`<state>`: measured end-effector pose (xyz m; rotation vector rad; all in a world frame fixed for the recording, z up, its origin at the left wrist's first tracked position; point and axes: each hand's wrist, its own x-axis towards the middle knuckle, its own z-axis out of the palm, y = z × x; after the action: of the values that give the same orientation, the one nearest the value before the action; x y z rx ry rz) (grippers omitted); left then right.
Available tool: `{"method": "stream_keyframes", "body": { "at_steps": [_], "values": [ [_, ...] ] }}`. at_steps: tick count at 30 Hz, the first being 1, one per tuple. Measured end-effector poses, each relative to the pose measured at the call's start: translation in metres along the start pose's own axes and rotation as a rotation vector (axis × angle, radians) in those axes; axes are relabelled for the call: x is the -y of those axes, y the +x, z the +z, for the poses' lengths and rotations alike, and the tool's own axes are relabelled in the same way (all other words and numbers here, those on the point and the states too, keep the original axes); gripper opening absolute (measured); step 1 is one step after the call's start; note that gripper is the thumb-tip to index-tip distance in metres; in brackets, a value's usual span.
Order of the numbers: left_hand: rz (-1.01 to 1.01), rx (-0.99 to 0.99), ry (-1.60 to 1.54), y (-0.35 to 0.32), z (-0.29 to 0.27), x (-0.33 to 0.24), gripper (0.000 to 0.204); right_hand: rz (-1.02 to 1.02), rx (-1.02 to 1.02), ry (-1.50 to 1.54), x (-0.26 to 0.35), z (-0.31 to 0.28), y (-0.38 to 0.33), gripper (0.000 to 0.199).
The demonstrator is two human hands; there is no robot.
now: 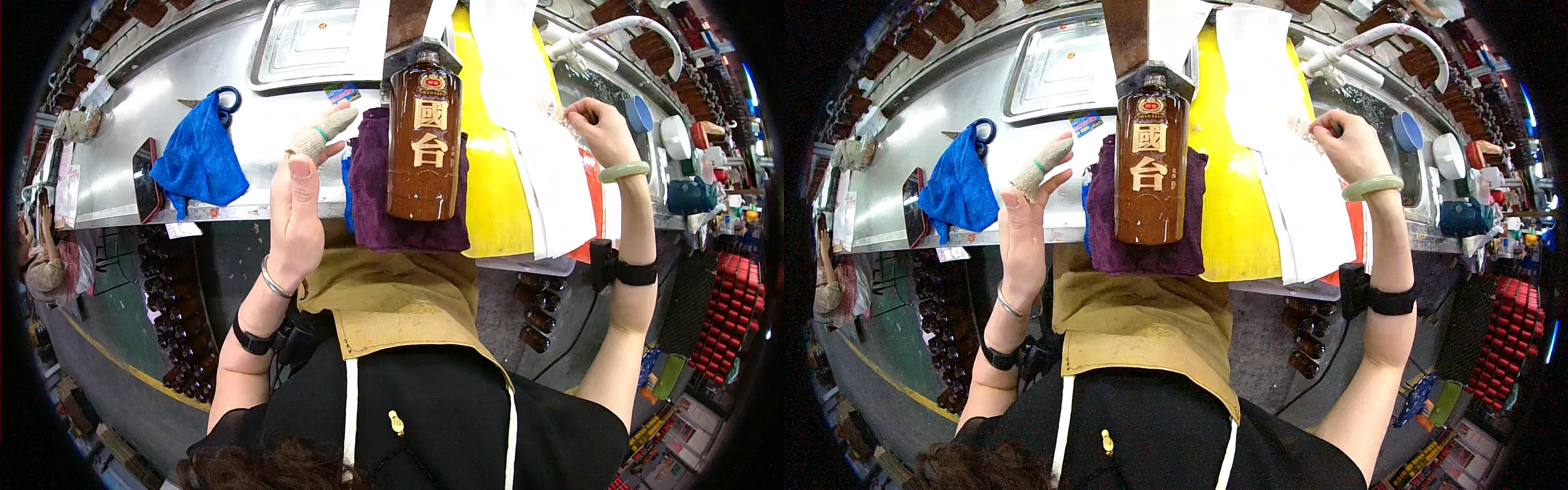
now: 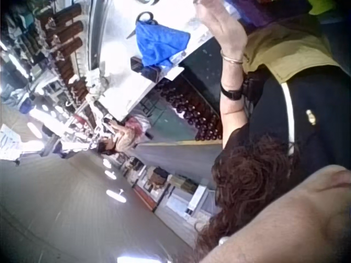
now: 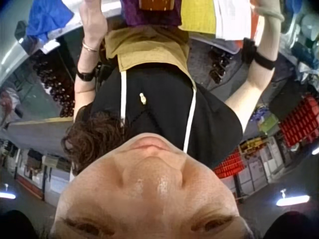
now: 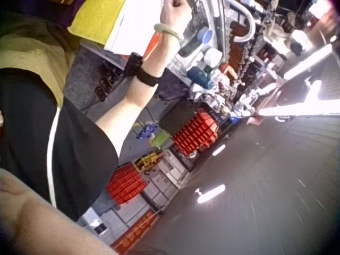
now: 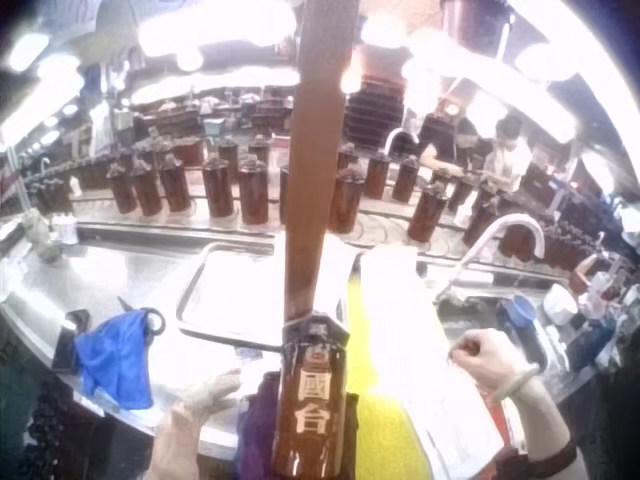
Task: Applying and cleaning labels on liquor bottles in a production facility.
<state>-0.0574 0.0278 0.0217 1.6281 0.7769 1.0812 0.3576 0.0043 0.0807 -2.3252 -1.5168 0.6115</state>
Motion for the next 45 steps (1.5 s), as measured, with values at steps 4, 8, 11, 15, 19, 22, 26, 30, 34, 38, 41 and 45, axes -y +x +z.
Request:
{"method": "stream_keyframes", "body": {
  "at_steps": [4,8,11,15,19,22,26,30,34,38,41,45],
  "values": [
    [0.000,0.129,-0.100,0.024,0.008,-0.012,0.092,-0.262,0.242,0.392,0.073,-0.004,-0.039,0.021],
    [0.145,0.221,-0.326,0.038,0.041,-0.030,0.087,-0.455,0.444,0.747,0.140,-0.004,-0.081,0.017],
    [-0.228,0.384,-0.668,0.031,0.032,-0.038,0.085,-0.466,0.463,0.710,0.148,-0.013,-0.092,0.023],
    [-0.390,0.377,-0.515,0.012,0.004,-0.030,0.041,-0.396,0.359,0.790,0.121,0.011,-0.092,0.017],
    [-0.360,0.266,-0.340,0.000,0.003,-0.012,0.030,-0.241,0.399,0.557,0.095,0.047,-0.089,0.018],
    [-0.404,0.167,-0.260,-0.005,0.010,0.000,0.033,-0.217,0.242,0.490,0.088,0.072,-0.094,0.021],
    [-0.385,0.120,-0.267,-0.005,0.013,0.008,0.035,-0.276,0.152,0.429,0.074,0.095,-0.098,0.022],
    [-0.406,0.121,-0.353,-0.005,0.014,0.020,0.038,-0.118,0.242,0.661,0.072,0.107,-0.101,0.018],
    [-0.459,0.103,-0.399,-0.005,0.020,0.024,0.040,-0.103,0.226,0.764,0.073,0.116,-0.100,0.017],
    [-0.440,0.071,-0.430,-0.007,0.025,0.023,0.035,-0.095,0.205,0.824,0.072,0.126,-0.100,0.016],
    [-0.503,0.061,-0.519,-0.009,0.022,0.025,0.034,-0.018,0.270,0.882,0.066,0.127,-0.100,0.014],
    [-0.579,0.036,-0.692,-0.009,0.016,0.026,0.035,-0.015,0.279,0.904,0.069,0.124,-0.101,0.014]
  ]
}}
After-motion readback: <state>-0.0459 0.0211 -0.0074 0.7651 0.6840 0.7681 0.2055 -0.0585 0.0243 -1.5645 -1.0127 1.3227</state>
